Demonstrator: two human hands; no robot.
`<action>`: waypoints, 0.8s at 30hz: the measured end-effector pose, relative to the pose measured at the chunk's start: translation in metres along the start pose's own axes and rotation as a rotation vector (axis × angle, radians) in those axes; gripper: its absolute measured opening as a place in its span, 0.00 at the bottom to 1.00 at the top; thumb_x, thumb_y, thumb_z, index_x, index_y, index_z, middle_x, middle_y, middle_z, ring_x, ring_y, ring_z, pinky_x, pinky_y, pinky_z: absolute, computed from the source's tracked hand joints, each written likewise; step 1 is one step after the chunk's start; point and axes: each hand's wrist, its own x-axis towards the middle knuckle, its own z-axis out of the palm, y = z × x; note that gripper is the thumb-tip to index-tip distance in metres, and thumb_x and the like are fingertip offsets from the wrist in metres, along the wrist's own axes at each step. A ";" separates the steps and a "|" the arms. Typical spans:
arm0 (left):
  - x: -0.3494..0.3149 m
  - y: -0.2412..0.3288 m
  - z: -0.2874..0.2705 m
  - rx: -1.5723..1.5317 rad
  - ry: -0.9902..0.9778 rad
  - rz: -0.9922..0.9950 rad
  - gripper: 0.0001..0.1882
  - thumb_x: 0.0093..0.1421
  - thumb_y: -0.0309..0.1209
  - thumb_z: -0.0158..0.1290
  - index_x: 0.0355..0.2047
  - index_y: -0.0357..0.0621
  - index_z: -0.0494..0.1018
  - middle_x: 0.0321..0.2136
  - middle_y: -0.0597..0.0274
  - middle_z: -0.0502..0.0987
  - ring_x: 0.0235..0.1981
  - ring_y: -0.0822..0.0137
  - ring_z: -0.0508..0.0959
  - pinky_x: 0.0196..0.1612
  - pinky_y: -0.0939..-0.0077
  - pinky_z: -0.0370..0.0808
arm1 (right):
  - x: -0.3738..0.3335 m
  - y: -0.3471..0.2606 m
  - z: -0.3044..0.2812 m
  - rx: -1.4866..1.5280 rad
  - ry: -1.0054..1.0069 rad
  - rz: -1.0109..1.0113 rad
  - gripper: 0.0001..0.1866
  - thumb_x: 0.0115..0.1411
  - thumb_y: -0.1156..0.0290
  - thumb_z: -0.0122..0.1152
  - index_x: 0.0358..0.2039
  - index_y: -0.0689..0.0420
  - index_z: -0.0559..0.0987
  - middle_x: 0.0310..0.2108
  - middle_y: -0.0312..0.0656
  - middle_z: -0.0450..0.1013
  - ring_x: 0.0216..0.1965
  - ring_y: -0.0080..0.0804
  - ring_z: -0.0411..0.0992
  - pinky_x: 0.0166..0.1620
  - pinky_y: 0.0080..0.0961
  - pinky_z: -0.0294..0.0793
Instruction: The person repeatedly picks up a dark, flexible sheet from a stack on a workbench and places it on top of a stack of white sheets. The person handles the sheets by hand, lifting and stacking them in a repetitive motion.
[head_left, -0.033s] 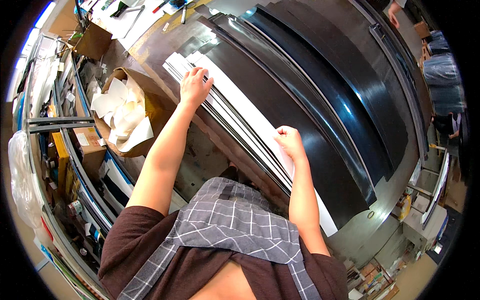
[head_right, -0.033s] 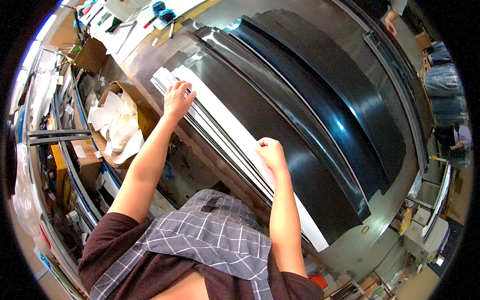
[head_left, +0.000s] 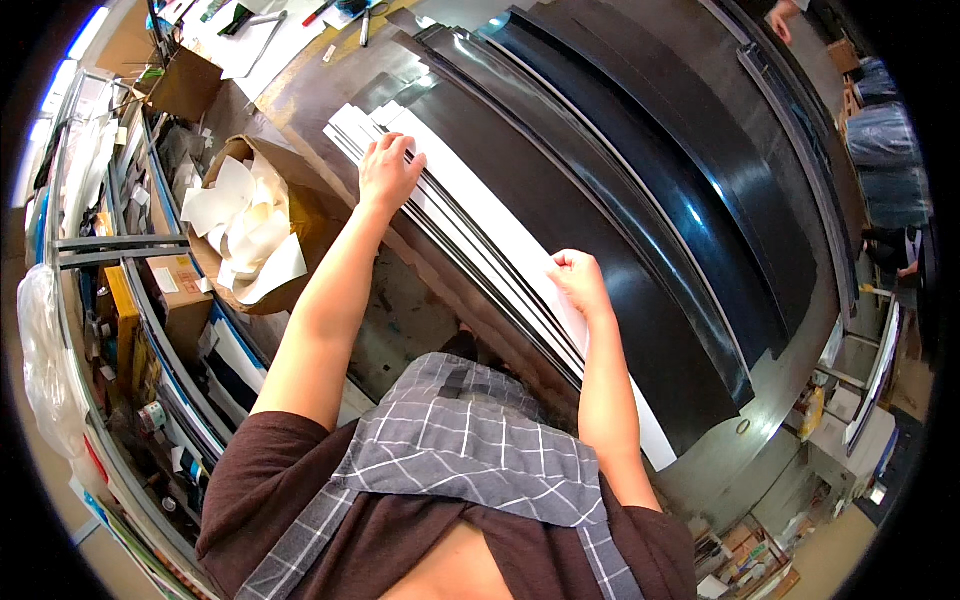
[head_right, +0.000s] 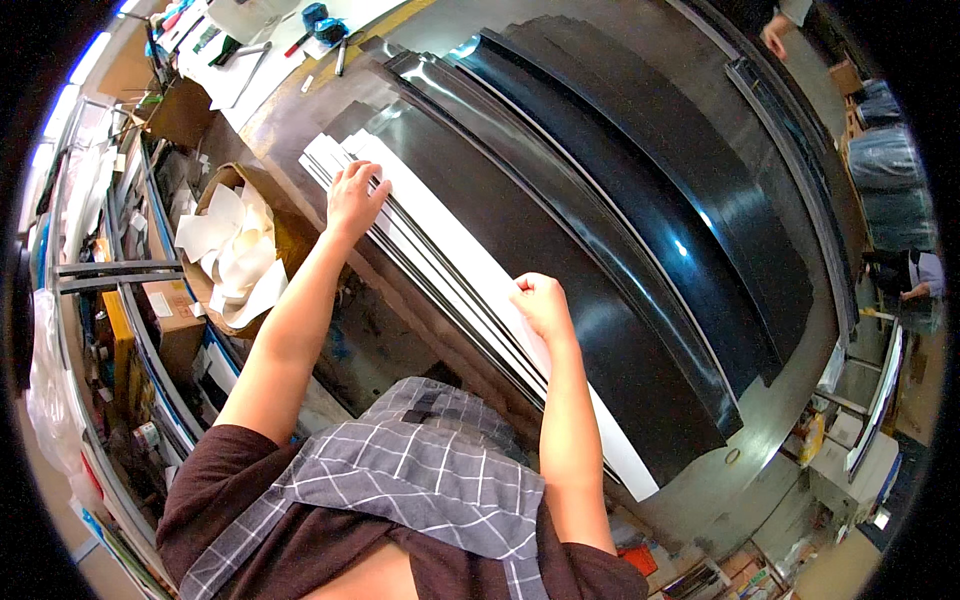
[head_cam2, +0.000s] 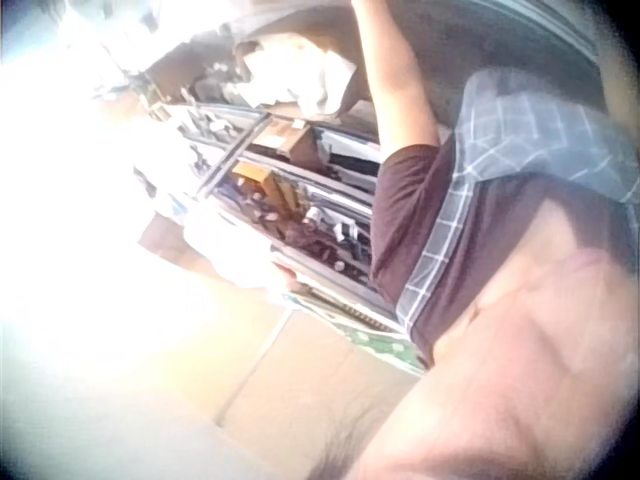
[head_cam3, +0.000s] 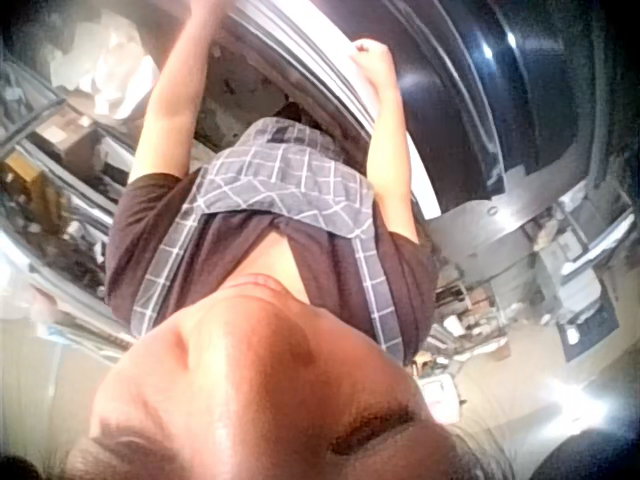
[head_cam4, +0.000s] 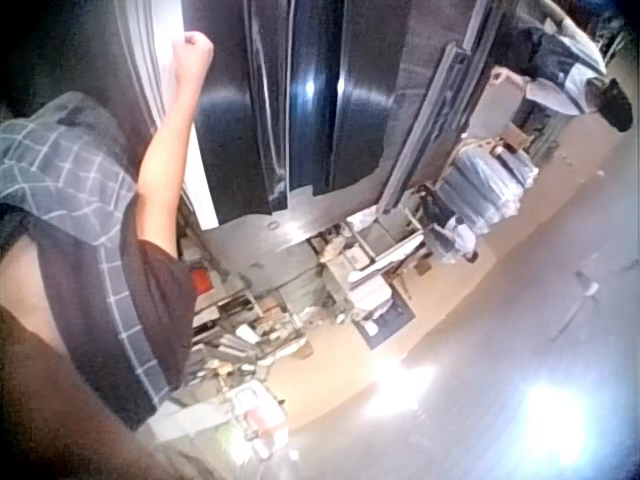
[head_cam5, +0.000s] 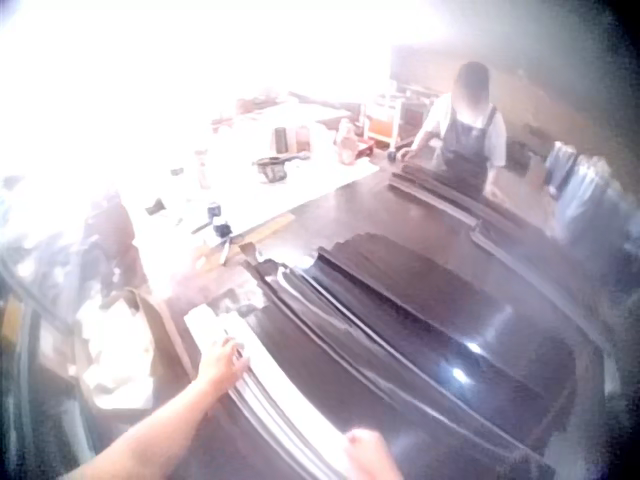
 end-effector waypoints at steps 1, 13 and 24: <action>0.001 0.004 -0.002 0.015 -0.008 -0.009 0.19 0.54 0.41 0.56 0.43 0.46 0.75 0.48 0.60 0.72 0.50 0.55 0.70 0.54 0.63 0.66 | -0.004 -0.002 -0.002 0.009 -0.007 0.010 0.08 0.49 0.76 0.64 0.30 0.65 0.79 0.24 0.35 0.76 0.26 0.17 0.70 0.32 0.18 0.70; 0.006 0.010 -0.004 0.206 -0.171 -0.060 0.29 0.53 0.52 0.56 0.50 0.47 0.72 0.53 0.59 0.70 0.55 0.55 0.67 0.57 0.61 0.66 | -0.162 0.069 -0.130 -0.336 -0.066 0.419 0.15 0.47 0.67 0.68 0.15 0.64 0.73 0.12 0.37 0.63 0.18 0.19 0.61 0.23 0.28 0.62; 0.012 0.007 0.001 0.254 -0.220 -0.037 0.32 0.54 0.54 0.55 0.52 0.44 0.71 0.54 0.56 0.69 0.55 0.50 0.67 0.57 0.60 0.65 | -0.173 0.092 -0.129 -0.438 0.059 0.401 0.17 0.45 0.61 0.68 0.14 0.62 0.75 0.13 0.46 0.66 0.17 0.28 0.65 0.26 0.29 0.66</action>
